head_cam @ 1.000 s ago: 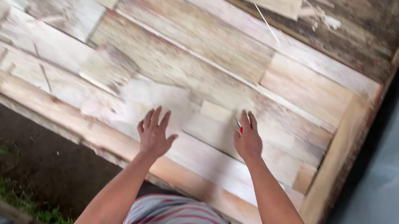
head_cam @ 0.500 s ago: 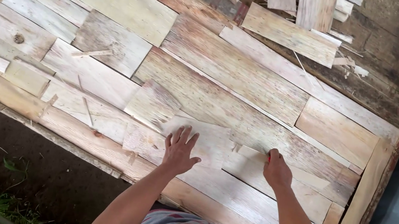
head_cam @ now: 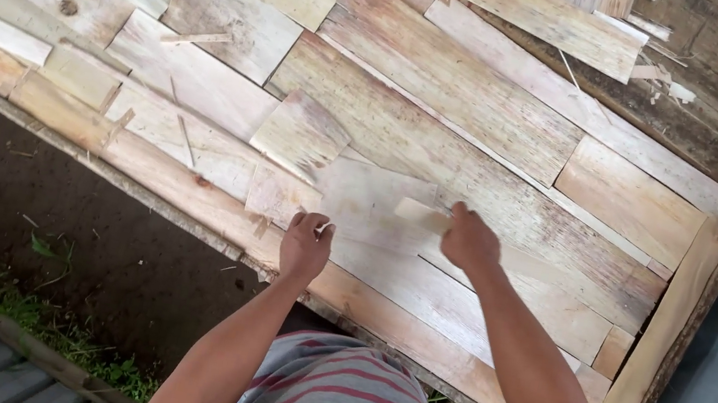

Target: Cutting thin wood veneers to size using a utility knife and a wooden guide on a workbench.

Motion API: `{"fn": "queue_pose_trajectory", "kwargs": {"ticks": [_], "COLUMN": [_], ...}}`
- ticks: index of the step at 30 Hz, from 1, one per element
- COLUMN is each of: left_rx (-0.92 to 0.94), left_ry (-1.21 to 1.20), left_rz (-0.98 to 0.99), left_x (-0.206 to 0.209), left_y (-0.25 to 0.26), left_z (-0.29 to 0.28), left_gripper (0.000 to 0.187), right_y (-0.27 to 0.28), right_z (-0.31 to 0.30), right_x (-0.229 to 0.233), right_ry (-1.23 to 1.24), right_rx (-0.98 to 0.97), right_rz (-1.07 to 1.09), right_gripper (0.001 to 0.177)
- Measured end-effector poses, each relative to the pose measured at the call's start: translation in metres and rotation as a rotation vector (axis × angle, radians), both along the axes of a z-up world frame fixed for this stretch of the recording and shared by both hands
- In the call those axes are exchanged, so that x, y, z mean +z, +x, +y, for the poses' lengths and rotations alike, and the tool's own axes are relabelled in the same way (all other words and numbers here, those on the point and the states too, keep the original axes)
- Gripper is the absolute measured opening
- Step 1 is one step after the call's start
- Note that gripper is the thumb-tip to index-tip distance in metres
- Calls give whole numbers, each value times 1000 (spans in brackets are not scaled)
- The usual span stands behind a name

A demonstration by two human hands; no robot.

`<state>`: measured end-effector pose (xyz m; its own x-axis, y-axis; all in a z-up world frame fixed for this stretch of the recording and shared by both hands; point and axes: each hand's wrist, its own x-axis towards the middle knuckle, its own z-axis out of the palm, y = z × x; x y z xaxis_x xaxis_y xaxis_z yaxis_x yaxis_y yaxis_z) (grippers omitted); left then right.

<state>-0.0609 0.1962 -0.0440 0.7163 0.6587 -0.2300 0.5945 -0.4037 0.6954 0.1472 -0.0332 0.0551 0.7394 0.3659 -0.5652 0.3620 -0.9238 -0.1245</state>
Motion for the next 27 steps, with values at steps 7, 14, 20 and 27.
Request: {"fn": "queue_pose_trajectory", "kwargs": {"ticks": [7, 14, 20, 27], "left_rx": [217, 546, 646, 618], "left_ry": [-348, -931, -1086, -1045], "left_rz": [149, -239, -385, -243], "left_x": [51, 47, -9, -1], "left_y": [-50, -46, -16, 43], "left_z": [8, 32, 100, 218], "left_gripper": [37, 41, 17, 34], "right_y": [-68, -116, -115, -70], "right_z": [74, 156, 222, 265], "right_x": [6, 39, 36, -55], "right_ry": [106, 283, 407, 810], "right_rx": [176, 68, -194, -1260], "right_rz": [166, 327, 326, 257], "right_gripper": [36, 44, 49, 53]}}
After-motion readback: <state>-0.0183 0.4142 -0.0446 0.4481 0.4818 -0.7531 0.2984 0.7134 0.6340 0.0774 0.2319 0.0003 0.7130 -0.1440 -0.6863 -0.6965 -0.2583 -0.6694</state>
